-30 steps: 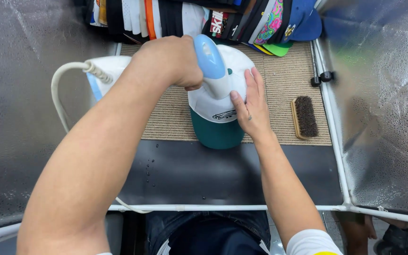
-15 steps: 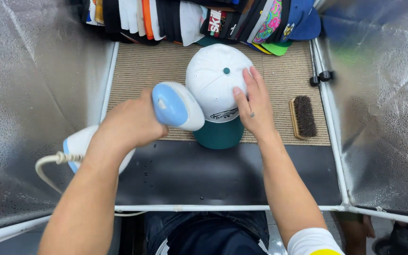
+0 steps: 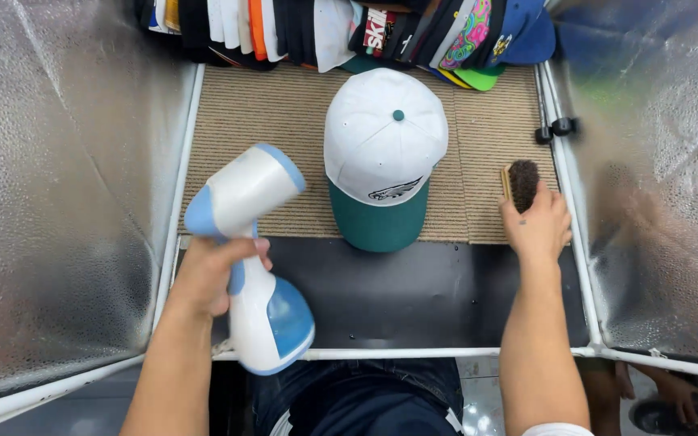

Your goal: Steaming and brushing a baseball cap to clean and reshape it.

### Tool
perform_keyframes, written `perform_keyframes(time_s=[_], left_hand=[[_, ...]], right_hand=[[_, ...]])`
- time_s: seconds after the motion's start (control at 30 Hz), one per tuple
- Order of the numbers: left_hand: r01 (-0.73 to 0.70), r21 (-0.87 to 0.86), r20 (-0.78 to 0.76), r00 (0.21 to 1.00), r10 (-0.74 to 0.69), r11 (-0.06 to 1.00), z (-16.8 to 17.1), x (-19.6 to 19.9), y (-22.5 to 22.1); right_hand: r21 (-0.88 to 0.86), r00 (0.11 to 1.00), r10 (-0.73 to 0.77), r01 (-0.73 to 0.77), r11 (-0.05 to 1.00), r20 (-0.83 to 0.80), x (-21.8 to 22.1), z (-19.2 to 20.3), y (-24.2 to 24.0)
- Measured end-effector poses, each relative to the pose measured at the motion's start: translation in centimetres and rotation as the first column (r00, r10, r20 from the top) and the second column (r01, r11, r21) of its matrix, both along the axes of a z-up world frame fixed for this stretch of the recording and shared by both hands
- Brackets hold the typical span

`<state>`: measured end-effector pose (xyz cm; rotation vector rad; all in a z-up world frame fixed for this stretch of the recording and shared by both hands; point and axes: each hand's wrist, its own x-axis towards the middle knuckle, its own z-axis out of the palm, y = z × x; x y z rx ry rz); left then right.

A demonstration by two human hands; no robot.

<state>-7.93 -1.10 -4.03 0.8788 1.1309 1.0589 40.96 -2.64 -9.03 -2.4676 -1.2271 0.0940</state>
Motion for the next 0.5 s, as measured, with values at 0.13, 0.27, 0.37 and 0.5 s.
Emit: perform_keyframes(time_s=[0.13, 0.27, 0.37, 0.5], left_hand=[[0.115, 0.025, 0.505, 0.856, -0.111, 0.993, -2.3, -0.2, 2.7], [0.306, 0.273, 0.669, 0.621, -0.408, 0.912, -2.3, 0.6, 2.4], [0.427, 0.363, 0.696, 0.467, -0.546, 0.828, -1.3, 1.4, 1.5], [0.592, 0.325, 0.755, 0.307, -0.579, 0.738, -1.6, 3.3, -0.3]], right_hand=[[-0.085, 0.997, 0.059, -0.054, 0.995, 0.054, 2.5, -2.2, -0.6], [0.213, 0.918, 0.058, 0.029, 0.977, -0.393, 3.2, -3.4, -0.7], [0.492, 0.436, 0.339, 0.307, 0.815, -0.834, 0.8, -1.1, -1.3], [0.406, -0.351, 0.659, 0.570, 0.714, -0.666, -3.1, 2.1, -3.7]])
